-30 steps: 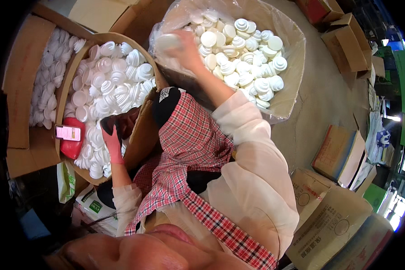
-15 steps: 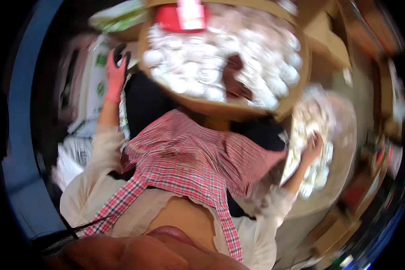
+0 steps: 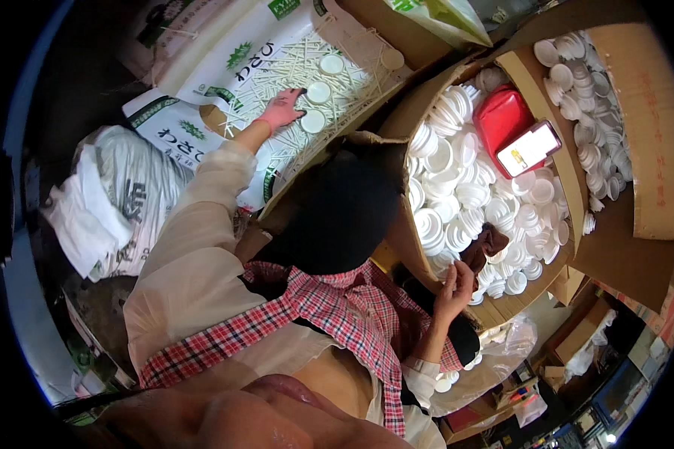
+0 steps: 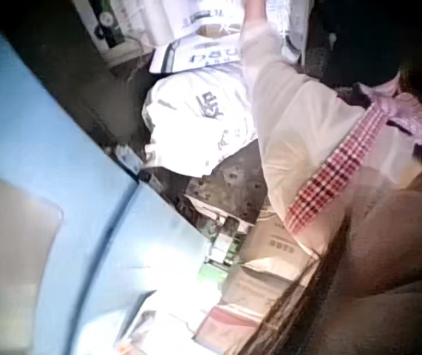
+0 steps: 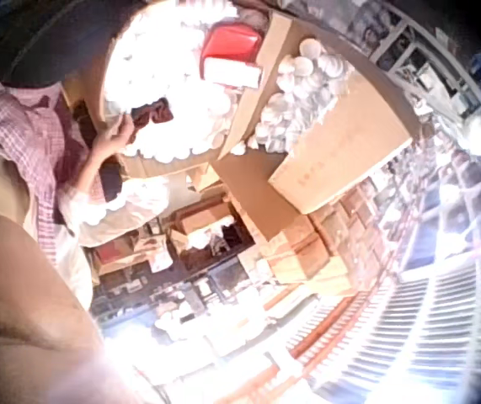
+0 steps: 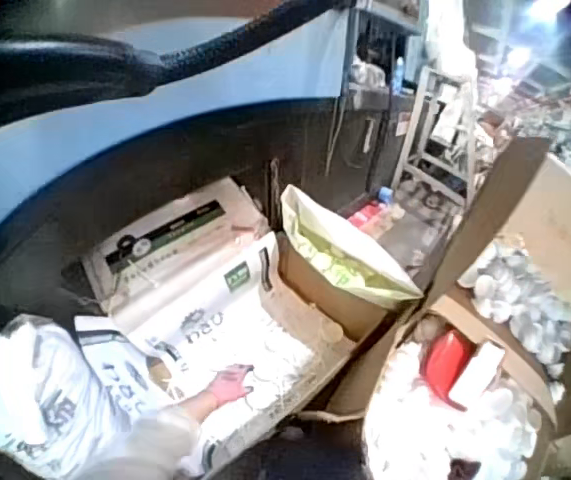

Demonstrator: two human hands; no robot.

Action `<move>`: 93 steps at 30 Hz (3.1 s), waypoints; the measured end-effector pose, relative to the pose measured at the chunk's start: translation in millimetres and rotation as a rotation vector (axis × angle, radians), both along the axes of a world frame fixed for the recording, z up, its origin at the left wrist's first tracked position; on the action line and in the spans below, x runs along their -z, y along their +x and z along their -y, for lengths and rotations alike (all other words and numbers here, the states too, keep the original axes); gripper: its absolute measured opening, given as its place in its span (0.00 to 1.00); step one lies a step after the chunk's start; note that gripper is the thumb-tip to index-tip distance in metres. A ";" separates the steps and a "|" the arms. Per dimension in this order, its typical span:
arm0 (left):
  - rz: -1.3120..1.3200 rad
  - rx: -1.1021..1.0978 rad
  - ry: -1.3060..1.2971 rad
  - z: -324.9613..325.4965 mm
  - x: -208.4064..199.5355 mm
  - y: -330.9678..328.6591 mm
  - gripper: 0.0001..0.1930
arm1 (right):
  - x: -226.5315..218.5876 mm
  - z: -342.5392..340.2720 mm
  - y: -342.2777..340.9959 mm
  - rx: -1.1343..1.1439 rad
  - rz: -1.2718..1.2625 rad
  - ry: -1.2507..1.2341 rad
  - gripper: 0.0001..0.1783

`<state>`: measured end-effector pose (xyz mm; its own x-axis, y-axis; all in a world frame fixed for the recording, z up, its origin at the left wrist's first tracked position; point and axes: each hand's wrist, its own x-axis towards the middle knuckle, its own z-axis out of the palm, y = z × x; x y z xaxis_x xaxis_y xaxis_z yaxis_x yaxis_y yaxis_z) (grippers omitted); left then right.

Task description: The person sits on the floor and repeatedly picks up white plastic cup halves from a large box. They wipe the rim of one half with a brown cloth, then fit the two halves together to form a complete cup. The assembled cups are placed back into the box.

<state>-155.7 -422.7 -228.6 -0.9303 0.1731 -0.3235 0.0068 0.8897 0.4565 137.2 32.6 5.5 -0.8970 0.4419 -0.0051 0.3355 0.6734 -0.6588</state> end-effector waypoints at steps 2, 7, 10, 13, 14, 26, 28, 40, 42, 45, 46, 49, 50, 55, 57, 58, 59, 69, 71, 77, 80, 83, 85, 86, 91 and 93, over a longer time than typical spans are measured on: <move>0.040 0.184 -0.141 -28.3 8.5 -15.6 0.33 | 6.5 19.1 -7.9 0.069 0.086 0.058 0.10; -0.076 0.336 -0.334 -37.2 73.7 -20.2 0.24 | 3.2 36.5 -19.9 0.130 0.058 0.079 0.11; -0.233 0.328 -0.352 -21.9 115.5 -21.1 0.13 | 7.6 35.0 -22.9 0.142 0.062 0.105 0.10; -0.267 0.219 -0.170 -5.8 90.9 -19.8 0.10 | 6.9 36.8 -22.8 0.144 0.050 0.131 0.10; -0.301 0.156 -0.113 -5.1 64.8 -23.3 0.13 | 9.0 36.1 -19.5 0.146 0.029 0.162 0.10; -0.632 0.303 0.824 -160.1 -271.8 1.4 0.19 | 20.3 23.7 -13.0 0.176 -0.160 0.184 0.08; -0.555 0.026 0.760 -147.0 -237.6 -30.2 0.17 | 19.9 31.3 -12.7 0.244 -0.225 0.158 0.11; -0.023 0.078 -0.345 -67.1 98.5 -172.4 0.42 | 14.4 34.9 -21.7 0.217 -0.068 0.187 0.15; -0.071 0.049 -0.391 -94.0 50.6 -182.8 0.40 | 12.2 39.4 -23.5 0.249 -0.049 0.120 0.15; -0.393 0.059 -0.116 -123.7 86.0 -206.3 0.46 | 15.7 27.7 -22.1 0.174 -0.005 0.183 0.13; -0.324 0.069 -0.123 -147.3 82.0 -209.7 0.46 | 12.6 29.7 -24.1 0.189 0.011 0.161 0.13; -0.229 0.112 -0.067 -204.0 67.5 -232.0 0.44 | 5.7 37.3 -28.7 0.269 0.057 0.062 0.13; -0.196 0.155 -0.149 -214.5 80.0 -230.5 0.43 | 1.5 35.4 -26.8 0.246 0.078 0.094 0.13; -0.193 0.212 -0.185 -216.7 87.7 -225.1 0.42 | 7.2 36.8 -21.3 0.209 0.035 0.129 0.12; -0.342 0.070 0.013 -194.1 70.6 -214.5 0.41 | 15.2 30.2 -18.8 0.133 -0.022 0.161 0.12; -0.342 -0.010 0.218 -168.6 52.9 -200.2 0.40 | 18.2 31.0 -22.6 0.143 -0.082 0.113 0.11; -0.332 -0.093 0.431 -141.4 25.7 -178.2 0.39 | 15.5 29.0 -27.3 0.087 -0.071 0.151 0.11; -0.253 0.310 0.728 -119.7 -248.3 -47.6 0.41 | 13.6 35.8 -19.7 0.184 -0.141 0.189 0.15; -0.515 0.219 0.499 -68.1 -208.5 -66.7 0.31 | 27.2 29.2 -1.5 0.208 -0.183 0.134 0.19; 0.497 0.150 -0.512 47.5 9.9 68.2 0.36 | 30.8 23.5 -4.8 0.189 -0.192 0.185 0.19; 0.110 0.065 -0.435 115.3 127.8 154.9 0.45 | 34.6 24.6 -13.8 0.222 -0.164 0.083 0.18; 0.302 -0.014 -0.450 30.0 75.3 127.3 0.42 | 12.3 25.8 -17.4 0.201 -0.211 0.207 0.18; 0.256 -0.263 -0.261 59.1 93.7 114.5 0.40 | 8.1 22.4 -20.9 0.166 -0.258 0.086 0.19; 0.444 -0.474 -0.015 74.9 104.2 104.1 0.37 | 9.0 20.4 -25.4 0.170 -0.285 -0.008 0.18; 0.737 -0.703 0.626 127.9 86.2 112.6 0.14 | 29.4 5.7 -17.8 0.211 -0.270 -0.212 0.17; 0.771 -0.727 0.908 76.6 67.1 92.9 0.09 | 34.6 -6.5 5.8 0.226 -0.314 -0.226 0.16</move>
<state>-62.8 -499.3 -295.7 -0.5423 0.1568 -0.8254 -0.8373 -0.0195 0.5464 143.0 39.1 -29.1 -0.7515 0.6463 0.1328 0.2184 0.4336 -0.8743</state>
